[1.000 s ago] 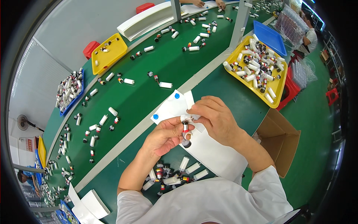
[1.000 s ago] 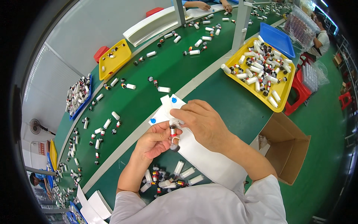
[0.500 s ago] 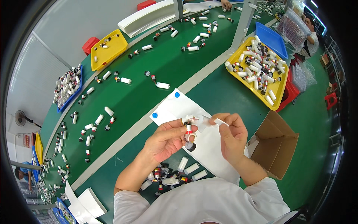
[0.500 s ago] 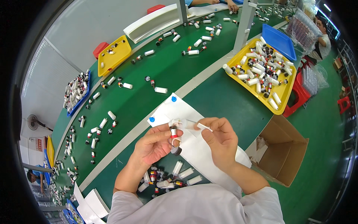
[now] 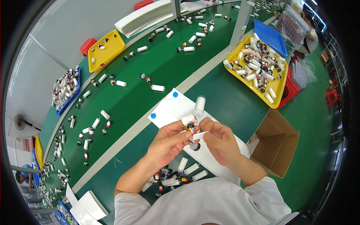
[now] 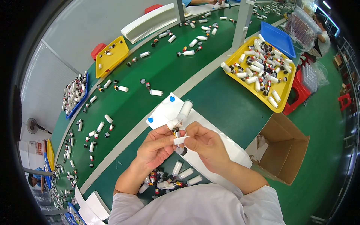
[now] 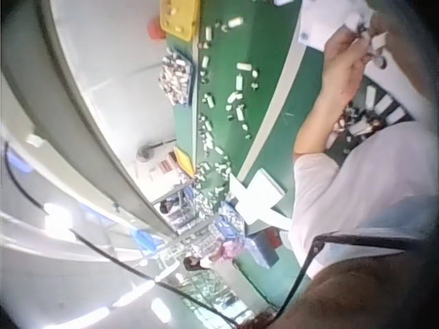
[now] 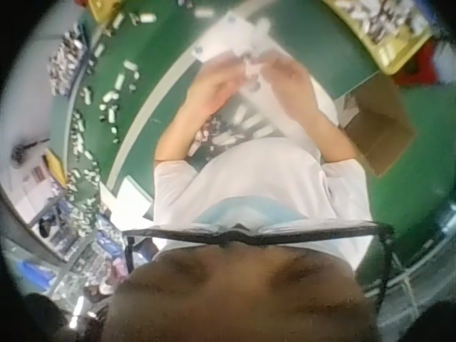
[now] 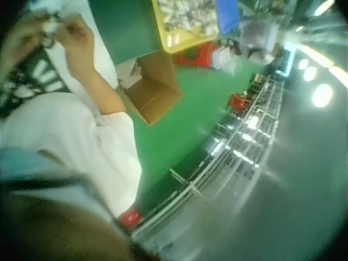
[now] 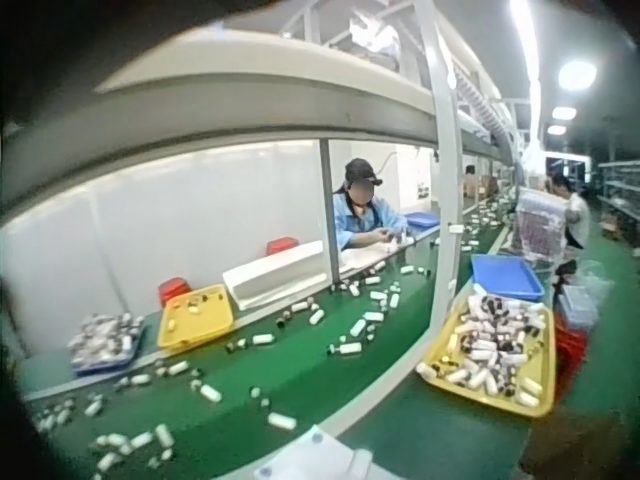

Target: Assembling small electrical or plastic components by hand at a factory workbench.

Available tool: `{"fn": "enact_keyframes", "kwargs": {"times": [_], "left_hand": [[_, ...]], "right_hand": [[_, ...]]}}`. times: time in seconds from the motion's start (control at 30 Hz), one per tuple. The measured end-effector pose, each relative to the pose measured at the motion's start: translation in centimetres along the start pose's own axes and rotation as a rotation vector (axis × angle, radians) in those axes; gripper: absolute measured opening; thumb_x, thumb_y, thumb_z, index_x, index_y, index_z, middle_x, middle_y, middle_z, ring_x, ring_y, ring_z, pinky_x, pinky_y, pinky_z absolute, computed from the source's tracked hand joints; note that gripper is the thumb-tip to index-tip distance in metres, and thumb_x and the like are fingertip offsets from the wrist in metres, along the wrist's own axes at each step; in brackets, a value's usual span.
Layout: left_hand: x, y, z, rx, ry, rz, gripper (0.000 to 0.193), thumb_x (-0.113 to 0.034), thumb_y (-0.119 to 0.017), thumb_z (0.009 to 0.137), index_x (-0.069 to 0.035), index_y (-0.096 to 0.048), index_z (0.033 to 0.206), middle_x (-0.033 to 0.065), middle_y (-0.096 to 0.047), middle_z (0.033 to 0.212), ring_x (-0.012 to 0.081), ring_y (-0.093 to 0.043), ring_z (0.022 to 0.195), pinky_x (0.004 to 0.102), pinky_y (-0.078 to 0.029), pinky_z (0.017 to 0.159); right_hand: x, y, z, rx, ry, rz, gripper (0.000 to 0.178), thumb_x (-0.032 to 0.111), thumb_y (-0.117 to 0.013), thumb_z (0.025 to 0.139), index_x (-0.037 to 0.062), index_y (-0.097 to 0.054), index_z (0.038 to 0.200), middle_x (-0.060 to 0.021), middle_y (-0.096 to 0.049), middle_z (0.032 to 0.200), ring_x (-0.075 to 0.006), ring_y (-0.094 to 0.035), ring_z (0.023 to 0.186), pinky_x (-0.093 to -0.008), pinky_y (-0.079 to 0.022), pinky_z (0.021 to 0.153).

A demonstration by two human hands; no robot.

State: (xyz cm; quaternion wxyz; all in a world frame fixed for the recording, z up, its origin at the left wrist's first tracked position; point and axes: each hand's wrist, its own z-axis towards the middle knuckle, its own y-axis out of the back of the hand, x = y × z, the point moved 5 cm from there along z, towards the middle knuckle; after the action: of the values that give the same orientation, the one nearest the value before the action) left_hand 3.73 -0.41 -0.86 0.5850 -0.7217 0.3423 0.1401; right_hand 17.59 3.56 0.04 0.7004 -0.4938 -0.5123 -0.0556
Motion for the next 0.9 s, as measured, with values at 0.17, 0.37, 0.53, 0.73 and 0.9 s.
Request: {"fn": "enact_keyframes", "kwargs": {"times": [0.17, 0.37, 0.53, 0.73, 0.9], "left_hand": [[0.1, 0.3, 0.1, -0.063, -0.121, 0.254, 0.04, 0.003, -0.064, 0.09, 0.001, -0.058, 0.13, 0.0091, -0.064, 0.114, 0.0175, -0.062, 0.095, 0.0305, -0.049, 0.081], [-1.3, -0.9, -0.3, 0.084, -0.679, 0.868, 0.027, 0.01, -0.065, 0.085, 0.004, -0.067, 0.111, 0.0131, -0.061, 0.121, 0.0161, -0.062, 0.093, 0.0283, -0.05, 0.079], [-1.6, 0.1, -0.2, 0.033, -0.656, 0.995, 0.013, 0.006, -0.069, 0.082, 0.002, -0.071, 0.094, 0.0156, -0.07, 0.113, 0.0163, -0.067, 0.081, 0.0286, -0.054, 0.077], [-8.6, 3.3, -1.2, -0.663, -0.857, 1.52, 0.029, 0.005, -0.077, 0.068, -0.002, -0.061, 0.09, 0.0052, -0.063, 0.081, 0.0161, -0.058, 0.072, 0.03, -0.047, 0.068], [-13.8, 8.9, -2.3, -1.232, -0.379, 2.353, 0.044, 0.002, -0.076, 0.069, -0.003, -0.059, 0.109, 0.0111, -0.066, 0.102, 0.0307, -0.064, 0.096, 0.0439, -0.045, 0.075]], "right_hand": [[-2.2, 1.3, 1.1, -0.049, -0.032, -0.014, 0.013, 0.015, -0.071, 0.091, 0.0063, -0.062, 0.087, 0.0001, -0.052, 0.096, -0.012, -0.053, 0.086, -0.0287, -0.041, 0.083], [-2.3, 2.7, 1.5, -0.136, 0.095, -0.173, 0.012, 0.01, -0.074, 0.087, 0.0058, -0.063, 0.09, -0.0005, -0.054, 0.096, -0.0109, -0.055, 0.086, -0.0271, -0.047, 0.077], [-3.0, 4.9, 3.3, 0.001, -0.155, -0.53, 0.024, 0.004, -0.076, 0.082, 0.0057, -0.062, 0.102, -0.0015, -0.061, 0.091, -0.009, -0.06, 0.088, -0.0264, -0.051, 0.082], [-2.4, 6.5, 5.5, 0.082, 0.438, -1.442, 0.045, 0.006, -0.073, 0.08, 0.0095, -0.063, 0.124, -0.0097, -0.058, 0.097, -0.0268, -0.058, 0.093, -0.0337, -0.049, 0.077], [-3.2, 4.6, 5.1, 0.249, 0.542, -1.657, 0.026, 0.008, -0.069, 0.081, 0.006, -0.068, 0.107, -0.0095, -0.057, 0.099, -0.025, -0.054, 0.096, -0.0364, -0.046, 0.076]]}}
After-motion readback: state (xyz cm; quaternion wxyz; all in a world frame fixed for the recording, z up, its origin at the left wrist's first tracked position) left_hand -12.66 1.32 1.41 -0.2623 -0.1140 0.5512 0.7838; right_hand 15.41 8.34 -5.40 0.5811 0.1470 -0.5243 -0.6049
